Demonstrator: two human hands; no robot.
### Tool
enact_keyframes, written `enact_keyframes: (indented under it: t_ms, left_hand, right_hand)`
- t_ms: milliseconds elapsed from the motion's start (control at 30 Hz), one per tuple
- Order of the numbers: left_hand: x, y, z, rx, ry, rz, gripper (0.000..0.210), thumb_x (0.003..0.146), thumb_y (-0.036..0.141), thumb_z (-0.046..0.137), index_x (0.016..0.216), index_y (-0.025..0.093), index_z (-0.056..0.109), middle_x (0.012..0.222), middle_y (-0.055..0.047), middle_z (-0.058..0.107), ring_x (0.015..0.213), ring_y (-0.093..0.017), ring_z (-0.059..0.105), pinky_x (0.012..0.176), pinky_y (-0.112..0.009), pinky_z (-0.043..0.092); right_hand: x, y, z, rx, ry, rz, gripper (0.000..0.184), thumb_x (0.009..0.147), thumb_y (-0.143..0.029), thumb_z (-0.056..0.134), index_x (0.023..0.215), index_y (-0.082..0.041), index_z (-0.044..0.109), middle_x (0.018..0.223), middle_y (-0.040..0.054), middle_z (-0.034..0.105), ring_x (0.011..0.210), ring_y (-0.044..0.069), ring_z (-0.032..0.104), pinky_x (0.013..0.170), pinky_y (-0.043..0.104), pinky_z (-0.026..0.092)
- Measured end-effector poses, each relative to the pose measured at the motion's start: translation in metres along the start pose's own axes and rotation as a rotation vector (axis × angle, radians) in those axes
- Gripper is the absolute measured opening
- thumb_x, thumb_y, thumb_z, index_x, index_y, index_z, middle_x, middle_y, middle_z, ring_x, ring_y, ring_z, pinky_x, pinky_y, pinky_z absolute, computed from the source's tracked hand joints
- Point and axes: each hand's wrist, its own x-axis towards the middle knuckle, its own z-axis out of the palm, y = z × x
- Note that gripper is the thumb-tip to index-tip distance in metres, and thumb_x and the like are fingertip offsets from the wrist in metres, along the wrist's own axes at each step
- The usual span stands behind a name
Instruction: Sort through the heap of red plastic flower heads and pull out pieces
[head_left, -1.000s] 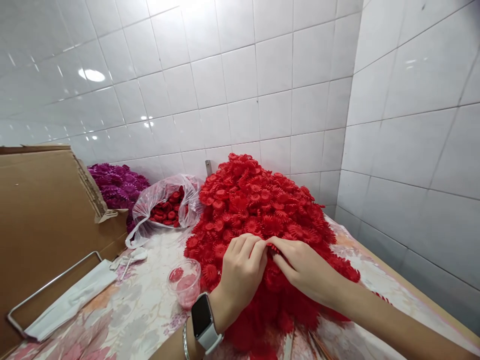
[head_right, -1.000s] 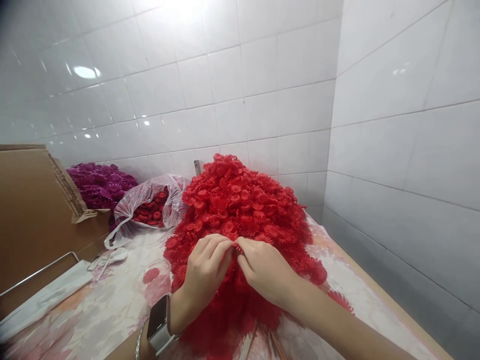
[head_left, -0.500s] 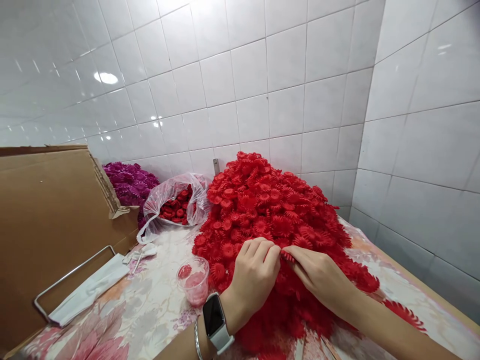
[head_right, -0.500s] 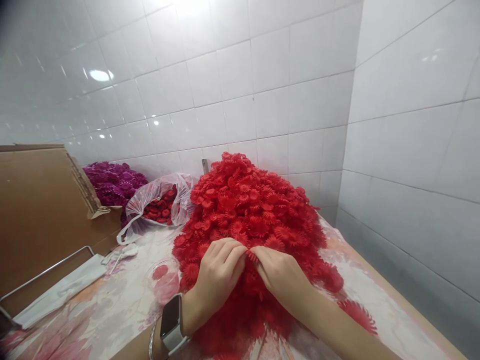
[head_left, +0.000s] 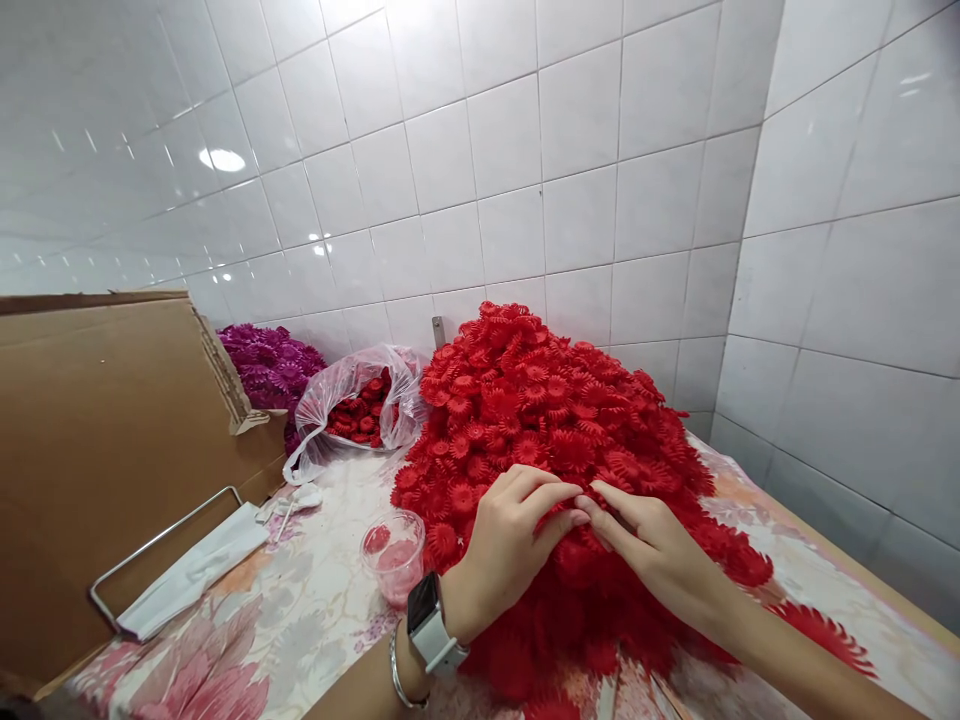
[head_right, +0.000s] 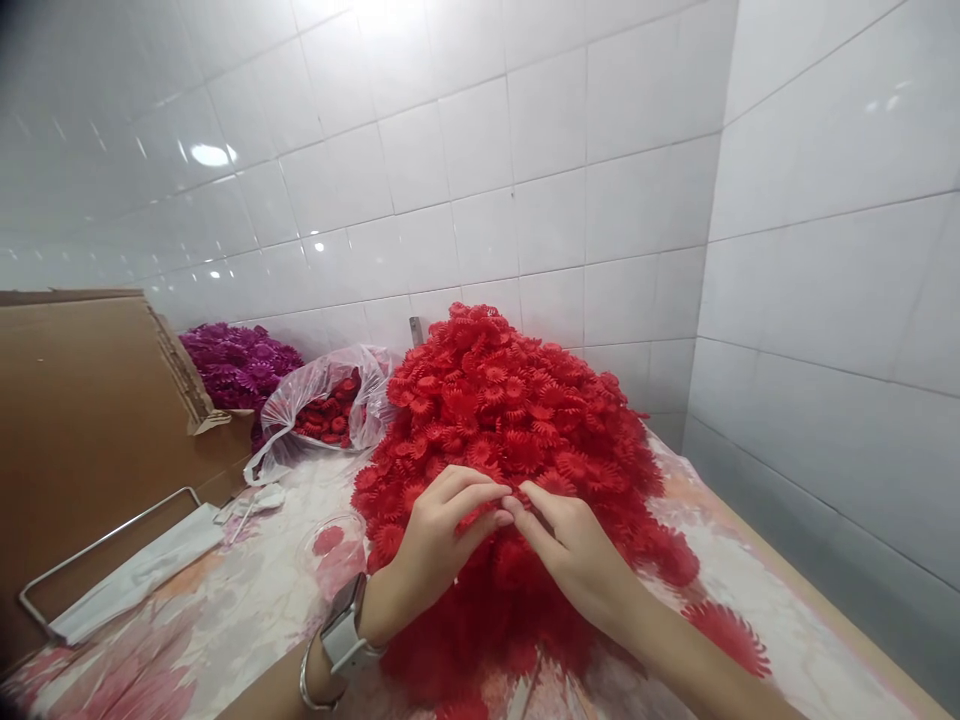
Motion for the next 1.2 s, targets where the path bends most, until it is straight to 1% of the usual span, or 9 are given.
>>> enact_keyframes:
  t_ms: [167,333,433,567,667,767,900,1033,1200]
  left_hand:
    - [0.002,-0.002,-0.001,-0.026,0.032,0.047,0.017,0.083,0.029,0.051,0.088,0.018,0.063,0.082,-0.005,0.066,0.078,-0.015,0.058,0.067,-0.028,0.051]
    - [0.002,-0.005,-0.002,0.018,0.016,0.123,0.016,0.083,0.026,0.051,0.091,0.016,0.061,0.085,-0.005,0.068,0.077,-0.015,0.059,0.068,-0.028,0.051]
    - [0.0,-0.006,-0.001,0.067,0.031,0.143,0.014,0.084,0.022,0.05,0.088,0.016,0.061,0.083,-0.003,0.069,0.074,-0.014,0.059,0.066,-0.026,0.049]
    - [-0.001,-0.004,0.001,0.194,0.046,0.136,0.016,0.085,0.018,0.047,0.077,0.016,0.06,0.071,-0.002,0.067,0.068,-0.014,0.058,0.061,-0.027,0.045]
    - [-0.001,0.001,0.003,0.29,0.051,0.114,0.019,0.085,0.017,0.045,0.073,0.015,0.059,0.067,-0.002,0.064,0.064,-0.014,0.056,0.059,-0.028,0.043]
    - [-0.002,0.005,0.004,0.325,0.068,0.078,0.019,0.085,0.017,0.045,0.071,0.015,0.059,0.066,-0.002,0.063,0.062,-0.015,0.054,0.057,-0.028,0.041]
    - [-0.003,0.008,0.006,0.338,0.097,0.05,0.02,0.085,0.015,0.043,0.07,0.016,0.057,0.066,-0.002,0.062,0.062,-0.015,0.053,0.057,-0.028,0.04]
    - [-0.003,0.011,0.006,0.346,0.115,0.046,0.02,0.084,0.013,0.044,0.068,0.015,0.056,0.065,-0.003,0.062,0.062,-0.015,0.052,0.057,-0.029,0.039]
    - [-0.002,0.016,0.006,0.364,0.113,0.053,0.021,0.084,0.012,0.043,0.068,0.015,0.056,0.064,-0.002,0.061,0.061,-0.015,0.051,0.057,-0.029,0.039]
  right_hand:
    - [-0.002,-0.003,-0.001,0.033,-0.042,0.001,0.028,0.086,-0.036,0.033,0.068,-0.018,0.045,0.06,-0.001,0.049,0.055,0.013,0.045,0.05,0.024,0.036]
    - [-0.003,-0.004,-0.006,0.036,-0.078,-0.048,0.022,0.083,-0.033,0.037,0.071,-0.018,0.046,0.062,-0.0007,0.051,0.057,0.013,0.047,0.05,0.024,0.037]
    - [-0.003,-0.004,-0.006,-0.037,-0.075,-0.069,0.019,0.083,-0.029,0.037,0.07,-0.018,0.047,0.063,-0.0003,0.053,0.057,0.014,0.048,0.051,0.025,0.038]
    - [-0.001,0.0,-0.004,-0.23,-0.064,-0.127,0.022,0.084,-0.023,0.035,0.064,-0.019,0.044,0.06,0.0002,0.054,0.054,0.014,0.049,0.052,0.025,0.037]
    - [0.002,0.009,-0.006,-0.421,-0.017,-0.229,0.023,0.083,-0.017,0.034,0.063,-0.019,0.046,0.059,0.0008,0.054,0.052,0.014,0.049,0.051,0.025,0.035]
    - [0.005,0.018,-0.009,-0.596,0.054,-0.343,0.024,0.08,-0.009,0.033,0.071,-0.019,0.053,0.061,0.0019,0.056,0.055,0.014,0.05,0.05,0.023,0.034]
    - [0.008,0.025,-0.009,-0.835,0.228,-0.447,0.031,0.075,0.0,0.032,0.075,-0.017,0.058,0.058,0.0025,0.053,0.051,0.014,0.047,0.044,0.023,0.027]
    - [0.007,0.023,-0.006,-0.991,0.352,-0.465,0.034,0.073,0.003,0.034,0.081,-0.015,0.061,0.058,0.0032,0.05,0.052,0.014,0.044,0.045,0.023,0.026]
    - [0.007,0.015,-0.003,-0.971,0.358,-0.403,0.033,0.072,0.001,0.036,0.082,-0.016,0.062,0.064,0.0049,0.052,0.058,0.016,0.047,0.051,0.024,0.031]
